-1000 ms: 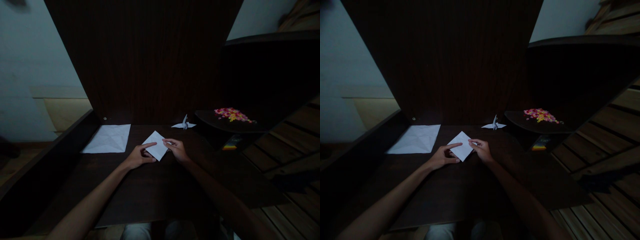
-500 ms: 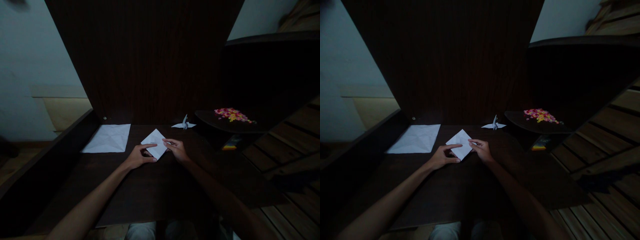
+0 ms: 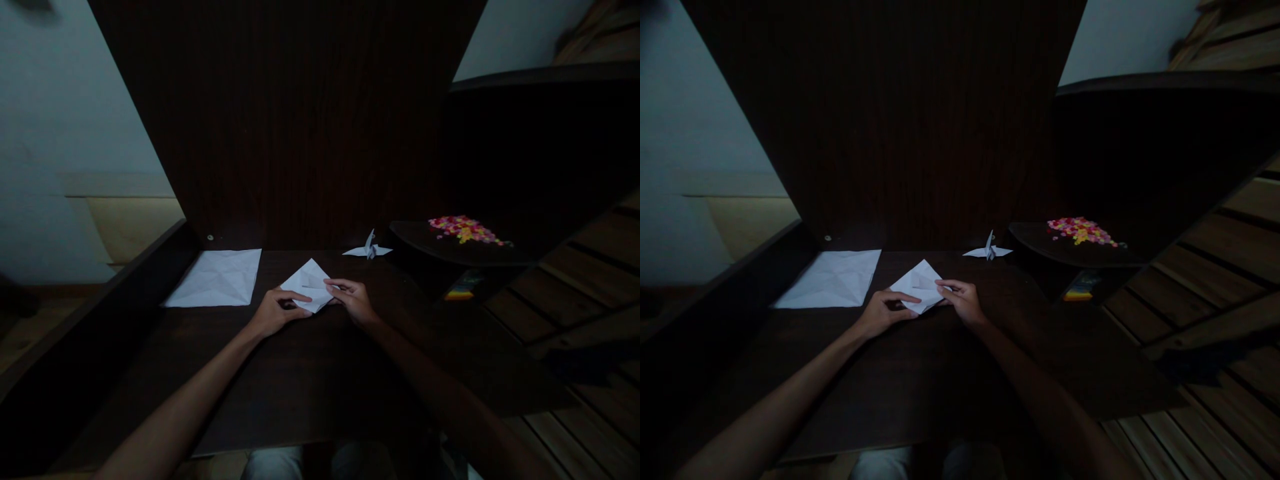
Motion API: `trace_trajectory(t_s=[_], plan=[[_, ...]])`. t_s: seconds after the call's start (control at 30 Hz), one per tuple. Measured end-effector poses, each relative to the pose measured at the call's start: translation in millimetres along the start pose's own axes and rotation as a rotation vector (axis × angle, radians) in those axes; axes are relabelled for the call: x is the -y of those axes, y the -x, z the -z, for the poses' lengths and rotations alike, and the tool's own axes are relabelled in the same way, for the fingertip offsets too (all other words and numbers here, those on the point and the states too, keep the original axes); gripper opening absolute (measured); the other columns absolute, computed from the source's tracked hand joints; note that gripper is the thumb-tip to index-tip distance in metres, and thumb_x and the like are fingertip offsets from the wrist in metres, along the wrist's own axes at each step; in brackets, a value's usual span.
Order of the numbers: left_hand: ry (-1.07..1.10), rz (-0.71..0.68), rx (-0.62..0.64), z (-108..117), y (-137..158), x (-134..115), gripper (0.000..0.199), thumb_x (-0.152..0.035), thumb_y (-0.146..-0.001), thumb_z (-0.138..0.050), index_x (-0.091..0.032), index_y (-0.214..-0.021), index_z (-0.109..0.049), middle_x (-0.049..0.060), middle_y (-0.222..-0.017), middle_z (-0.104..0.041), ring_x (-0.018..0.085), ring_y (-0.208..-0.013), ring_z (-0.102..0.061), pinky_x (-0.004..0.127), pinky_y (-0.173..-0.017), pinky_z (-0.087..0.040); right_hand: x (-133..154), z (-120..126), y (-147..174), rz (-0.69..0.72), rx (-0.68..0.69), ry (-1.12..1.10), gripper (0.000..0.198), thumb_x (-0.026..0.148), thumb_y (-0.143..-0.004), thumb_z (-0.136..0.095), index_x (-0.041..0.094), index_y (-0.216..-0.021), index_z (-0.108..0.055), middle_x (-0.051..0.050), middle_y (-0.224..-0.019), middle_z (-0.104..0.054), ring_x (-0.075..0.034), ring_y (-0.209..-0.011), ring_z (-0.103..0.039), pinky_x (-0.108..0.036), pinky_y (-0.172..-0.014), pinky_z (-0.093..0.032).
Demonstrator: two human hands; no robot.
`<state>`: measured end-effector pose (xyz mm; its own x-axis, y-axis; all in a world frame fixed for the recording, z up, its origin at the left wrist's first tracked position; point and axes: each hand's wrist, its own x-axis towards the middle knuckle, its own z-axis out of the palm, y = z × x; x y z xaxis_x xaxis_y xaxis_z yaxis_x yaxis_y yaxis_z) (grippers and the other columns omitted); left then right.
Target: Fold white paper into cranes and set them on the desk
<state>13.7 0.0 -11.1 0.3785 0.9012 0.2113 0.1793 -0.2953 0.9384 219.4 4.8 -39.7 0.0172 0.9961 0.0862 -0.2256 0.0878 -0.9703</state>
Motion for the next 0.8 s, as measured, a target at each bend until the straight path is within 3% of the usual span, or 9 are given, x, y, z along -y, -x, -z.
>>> trace_trajectory(t_s=[0.23, 0.37, 0.53, 0.8], plan=[[0.017, 0.021, -0.155, -0.3, -0.6, 4.5, 0.024, -0.038, -0.062, -0.075, -0.017, -0.073, -0.075, 0.006, -0.077, -0.069, 0.016, -0.064, -0.059, 0.026, -0.059, -0.046, 3.3, -1.4, 1.4, -0.028, 0.049, -0.019, 0.035, 0.034, -0.054, -0.081, 0.013, -0.082, -0.073, -0.007, -0.074, -0.071, -0.021, -0.063, -0.068, -0.037, -0.062, -0.059], [0.02, 0.012, -0.192, 1.2, -2.5, 8.8, 0.025, -0.041, -0.066, -0.072, -0.016, -0.072, -0.075, 0.006, -0.073, -0.068, 0.018, -0.07, -0.059, 0.026, -0.062, -0.045, 5.1, -3.0, 3.6, -0.043, 0.09, 0.004, 0.034, 0.034, -0.056, -0.08, 0.012, -0.081, -0.072, -0.008, -0.069, -0.071, -0.023, -0.062, -0.069, -0.037, -0.062, -0.058], [0.076, 0.049, -0.195, 2.3, -3.7, 11.0, 0.027, -0.042, -0.067, -0.071, -0.015, -0.072, -0.074, 0.006, -0.072, -0.068, 0.018, -0.071, -0.06, 0.027, -0.064, -0.045, 6.4, -3.6, 4.8, -0.031, 0.109, 0.006, 0.032, 0.034, -0.058, -0.079, 0.013, -0.081, -0.072, -0.008, -0.07, -0.072, -0.023, -0.063, -0.069, -0.038, -0.063, -0.058], [0.361, 0.107, -0.161, 0.6, -5.1, 13.9, 0.034, -0.043, -0.067, -0.072, -0.011, -0.08, -0.07, 0.008, -0.075, -0.069, 0.018, -0.067, -0.064, 0.03, -0.068, -0.049, 6.2, -3.4, 6.7, -0.008, 0.146, 0.035, 0.034, 0.035, -0.059, -0.079, 0.013, -0.085, -0.071, -0.008, -0.072, -0.072, -0.023, -0.066, -0.07, -0.037, -0.065, -0.057]])
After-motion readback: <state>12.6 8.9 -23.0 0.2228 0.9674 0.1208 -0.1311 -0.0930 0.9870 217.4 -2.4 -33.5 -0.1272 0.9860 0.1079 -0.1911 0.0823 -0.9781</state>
